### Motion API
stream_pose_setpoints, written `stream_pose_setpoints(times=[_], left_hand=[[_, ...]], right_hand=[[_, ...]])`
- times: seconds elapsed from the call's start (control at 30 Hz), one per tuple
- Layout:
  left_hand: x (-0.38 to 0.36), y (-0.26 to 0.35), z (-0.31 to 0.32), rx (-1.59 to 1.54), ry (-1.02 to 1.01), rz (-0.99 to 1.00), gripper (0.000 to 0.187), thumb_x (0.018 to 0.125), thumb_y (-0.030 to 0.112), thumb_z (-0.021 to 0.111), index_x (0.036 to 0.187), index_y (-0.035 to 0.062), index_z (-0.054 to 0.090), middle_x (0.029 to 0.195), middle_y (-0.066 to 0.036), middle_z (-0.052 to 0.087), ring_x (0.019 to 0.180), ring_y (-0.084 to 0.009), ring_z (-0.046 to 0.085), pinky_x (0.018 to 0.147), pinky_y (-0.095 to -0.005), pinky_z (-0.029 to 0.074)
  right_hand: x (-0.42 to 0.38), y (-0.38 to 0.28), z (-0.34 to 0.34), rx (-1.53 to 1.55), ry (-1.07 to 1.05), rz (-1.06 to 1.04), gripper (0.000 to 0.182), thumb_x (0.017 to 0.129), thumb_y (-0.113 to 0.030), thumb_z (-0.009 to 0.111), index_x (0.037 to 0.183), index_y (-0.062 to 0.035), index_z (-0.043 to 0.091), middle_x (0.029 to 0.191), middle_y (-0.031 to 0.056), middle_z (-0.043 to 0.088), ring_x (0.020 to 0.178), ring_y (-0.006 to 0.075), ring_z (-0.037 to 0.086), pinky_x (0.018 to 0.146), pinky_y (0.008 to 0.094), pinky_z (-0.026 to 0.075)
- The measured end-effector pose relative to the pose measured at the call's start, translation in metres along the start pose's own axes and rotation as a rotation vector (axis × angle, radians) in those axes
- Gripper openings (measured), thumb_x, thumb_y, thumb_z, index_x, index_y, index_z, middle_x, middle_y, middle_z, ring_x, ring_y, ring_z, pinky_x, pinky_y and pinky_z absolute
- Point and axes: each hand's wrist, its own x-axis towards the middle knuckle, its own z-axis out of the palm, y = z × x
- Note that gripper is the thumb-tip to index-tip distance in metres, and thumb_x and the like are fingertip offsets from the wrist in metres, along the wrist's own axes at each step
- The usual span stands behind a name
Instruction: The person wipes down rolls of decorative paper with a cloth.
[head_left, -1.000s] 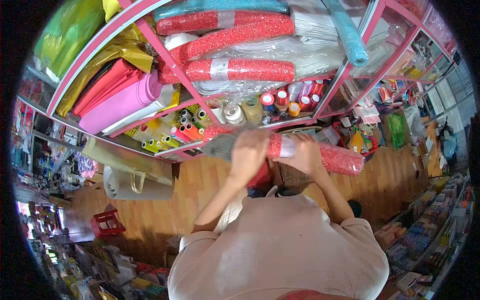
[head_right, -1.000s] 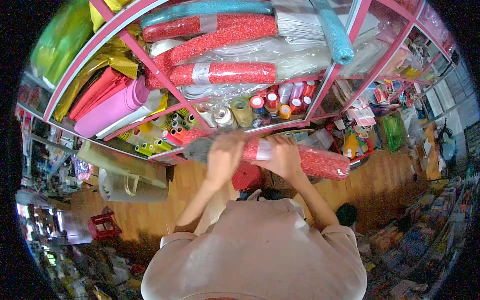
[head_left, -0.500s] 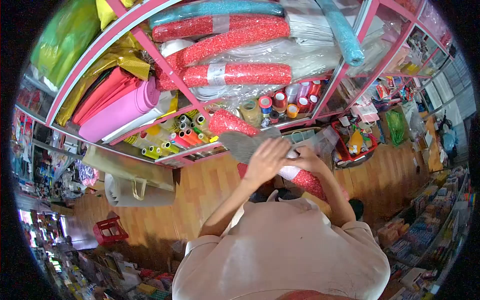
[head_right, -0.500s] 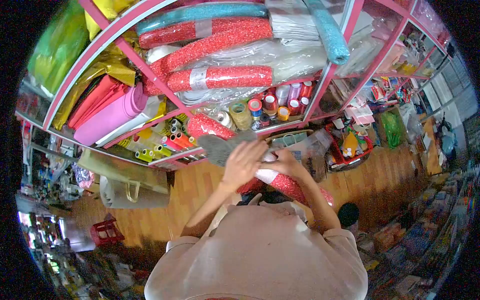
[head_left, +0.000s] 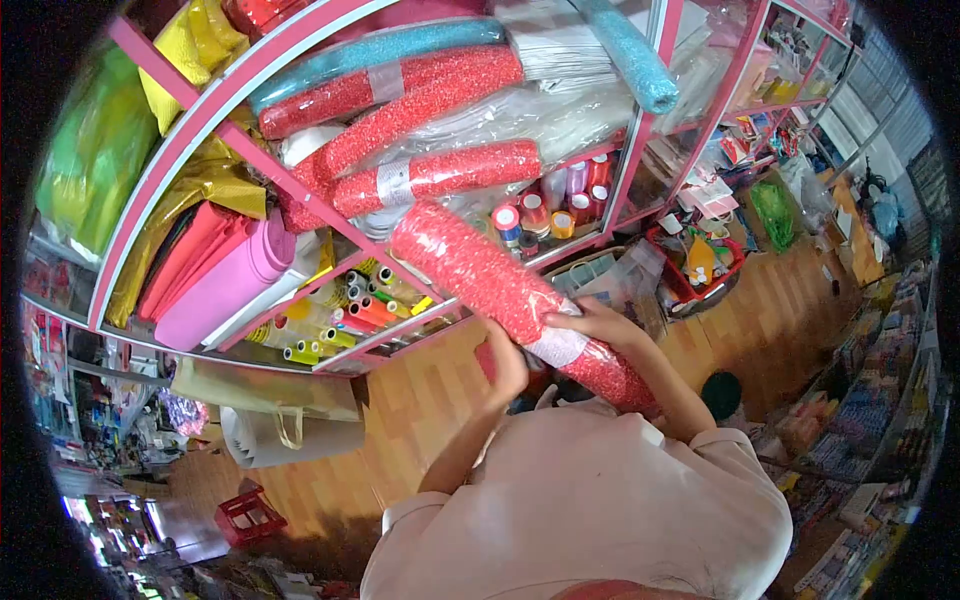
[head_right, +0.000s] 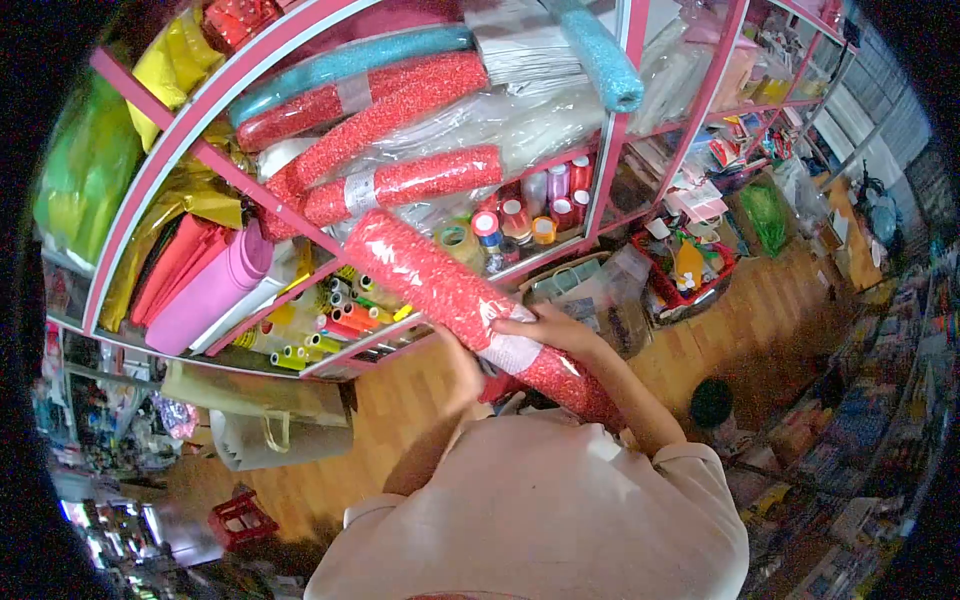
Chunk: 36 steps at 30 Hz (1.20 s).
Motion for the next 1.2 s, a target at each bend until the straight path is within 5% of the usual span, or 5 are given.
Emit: stream_pose_setpoints(times=[0.07, 0.23, 0.3, 0.53, 1.2], left_hand=[[-0.036, 0.035, 0.025, -0.526, -0.109, -0.291, 0.062, 0.098, 0.048, 0.029, 0.139, 0.0015, 0.03, 0.135, -0.015, 0.042, 0.121, -0.0251, 0.045, 0.104, -0.0373, 0.033], [-0.015, 0.087, 0.026, -0.34, -0.131, -0.324, 0.07, 0.093, 0.058, 0.032, 0.139, 0.0046, 0.028, 0.135, -0.01, 0.042, 0.123, -0.0258, 0.041, 0.104, -0.0399, 0.031], [0.003, 0.11, 0.026, -0.407, -0.048, -0.322, 0.073, 0.092, 0.06, 0.033, 0.139, 0.0052, 0.028, 0.137, -0.009, 0.041, 0.125, -0.0254, 0.04, 0.104, -0.0401, 0.03], [0.046, 0.14, 0.01, -0.528, 0.162, -0.253, 0.085, 0.086, 0.07, 0.032, 0.142, 0.0071, 0.025, 0.143, -0.009, 0.034, 0.129, -0.0263, 0.035, 0.108, -0.0403, 0.026], [-0.007, 0.091, -0.027, -0.145, -0.036, -0.451, 0.051, 0.097, 0.048, 0.035, 0.107, 0.0031, 0.058, 0.095, -0.006, 0.061, 0.089, -0.0154, 0.057, 0.084, -0.0296, 0.043]], right_hand=[[-0.004, -0.02, 0.006, -0.142, -0.061, 0.05, 0.07, 0.073, -0.052, 0.07, 0.109, 0.0073, 0.059, 0.097, 0.0126, 0.065, 0.087, 0.0178, 0.062, 0.076, 0.0286, 0.048], [0.002, 0.0, -0.002, -0.1, -0.043, -0.055, 0.081, 0.079, -0.053, 0.064, 0.129, 0.0065, 0.042, 0.119, 0.0163, 0.055, 0.105, 0.0195, 0.054, 0.09, 0.0323, 0.042], [-0.009, -0.004, -0.025, -0.799, -0.239, 0.052, 0.087, 0.078, -0.054, 0.064, 0.135, 0.0041, 0.035, 0.127, 0.0163, 0.05, 0.116, 0.0209, 0.048, 0.098, 0.0338, 0.037], [-0.069, 0.001, -0.046, -0.382, -0.26, -0.146, 0.082, 0.072, -0.029, 0.077, 0.137, -0.0002, 0.035, 0.128, 0.0124, 0.05, 0.12, 0.0196, 0.045, 0.103, 0.0343, 0.034], [-0.107, -0.122, -0.108, -0.702, 1.009, -0.917, 0.055, 0.075, -0.006, 0.066, 0.126, 0.0035, 0.049, 0.121, 0.0134, 0.058, 0.11, 0.0176, 0.054, 0.095, 0.0306, 0.039]])
